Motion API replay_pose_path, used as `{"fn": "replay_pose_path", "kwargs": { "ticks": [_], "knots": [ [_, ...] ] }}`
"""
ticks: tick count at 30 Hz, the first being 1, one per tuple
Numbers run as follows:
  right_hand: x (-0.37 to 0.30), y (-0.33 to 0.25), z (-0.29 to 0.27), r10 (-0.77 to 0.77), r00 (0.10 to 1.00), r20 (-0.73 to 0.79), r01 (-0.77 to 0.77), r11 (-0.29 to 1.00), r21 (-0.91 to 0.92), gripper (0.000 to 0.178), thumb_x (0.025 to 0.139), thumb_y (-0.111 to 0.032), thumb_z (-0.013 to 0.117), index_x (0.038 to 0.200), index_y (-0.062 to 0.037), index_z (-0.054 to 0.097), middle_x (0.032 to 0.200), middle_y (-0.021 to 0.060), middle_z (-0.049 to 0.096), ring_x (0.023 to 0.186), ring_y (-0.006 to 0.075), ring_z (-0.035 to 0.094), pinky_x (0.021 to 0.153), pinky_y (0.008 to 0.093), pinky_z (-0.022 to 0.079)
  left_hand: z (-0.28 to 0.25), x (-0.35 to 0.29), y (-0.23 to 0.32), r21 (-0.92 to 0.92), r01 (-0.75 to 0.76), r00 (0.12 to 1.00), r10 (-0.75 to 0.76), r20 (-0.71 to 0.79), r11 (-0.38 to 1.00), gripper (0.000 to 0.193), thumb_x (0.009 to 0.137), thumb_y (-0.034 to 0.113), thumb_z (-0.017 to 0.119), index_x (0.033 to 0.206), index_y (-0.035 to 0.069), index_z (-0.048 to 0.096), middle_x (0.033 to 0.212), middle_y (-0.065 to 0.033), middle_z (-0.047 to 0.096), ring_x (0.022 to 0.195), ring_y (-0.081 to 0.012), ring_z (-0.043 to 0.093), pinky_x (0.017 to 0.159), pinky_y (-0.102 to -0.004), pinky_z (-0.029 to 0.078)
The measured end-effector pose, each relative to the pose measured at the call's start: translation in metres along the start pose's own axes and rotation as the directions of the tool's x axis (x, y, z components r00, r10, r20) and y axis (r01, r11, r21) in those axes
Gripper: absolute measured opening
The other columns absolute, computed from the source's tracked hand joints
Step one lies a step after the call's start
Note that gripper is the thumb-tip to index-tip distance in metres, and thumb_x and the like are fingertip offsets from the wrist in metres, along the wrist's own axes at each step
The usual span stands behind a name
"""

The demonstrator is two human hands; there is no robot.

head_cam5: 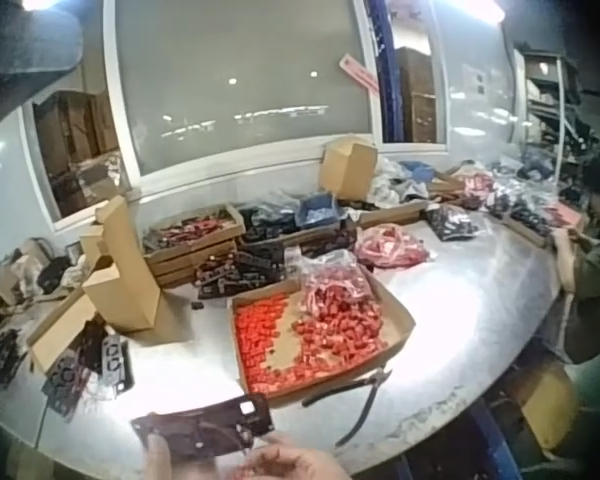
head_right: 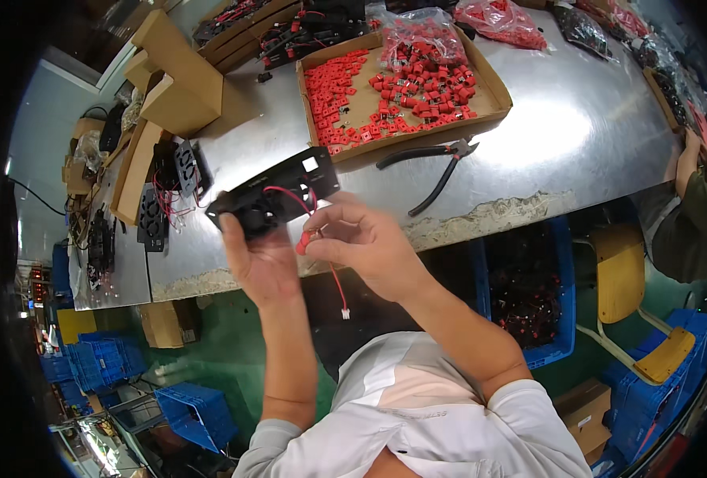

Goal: Assembling small electronic fans by attaching wires and components at a production workbench.

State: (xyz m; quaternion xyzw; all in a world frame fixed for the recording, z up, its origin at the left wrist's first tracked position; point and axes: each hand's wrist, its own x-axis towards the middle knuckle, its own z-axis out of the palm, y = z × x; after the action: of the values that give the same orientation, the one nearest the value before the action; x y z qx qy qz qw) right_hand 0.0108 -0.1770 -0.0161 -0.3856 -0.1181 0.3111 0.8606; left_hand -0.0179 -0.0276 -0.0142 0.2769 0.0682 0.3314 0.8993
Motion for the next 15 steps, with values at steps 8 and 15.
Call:
{"fn": "replay_pose_path", "kwargs": {
  "ticks": [8,15],
  "knots": [
    [0.001,-0.025,-0.021,0.059,0.998,0.005,-0.056,0.972,-0.230,0.022,0.081,0.008,0.070,0.102,0.0025,0.065,0.098,0.0026,0.061,0.091,0.0122,0.063,0.082,0.0242,0.051,-0.006,0.031,0.078,0.844,0.133,0.769,-0.592,0.243,0.520,0.058,0.082,-0.004,0.066,0.137,0.000,0.049,0.119,-0.0135,0.059,0.107,-0.0220,0.061,0.092,-0.0341,0.050],
    [-0.009,0.003,-0.003,-0.044,0.999,-0.022,0.036,0.957,-0.287,0.018,0.083,0.009,0.068,0.100,0.0047,0.065,0.115,0.0059,0.056,0.103,0.0143,0.060,0.091,0.0275,0.050,0.030,0.022,0.019,0.987,-0.061,0.820,-0.556,0.134,0.147,0.066,0.092,0.029,0.067,0.145,0.002,0.038,0.097,-0.0107,0.063,0.089,-0.0148,0.059,0.082,-0.0296,0.049]
  ]
}}
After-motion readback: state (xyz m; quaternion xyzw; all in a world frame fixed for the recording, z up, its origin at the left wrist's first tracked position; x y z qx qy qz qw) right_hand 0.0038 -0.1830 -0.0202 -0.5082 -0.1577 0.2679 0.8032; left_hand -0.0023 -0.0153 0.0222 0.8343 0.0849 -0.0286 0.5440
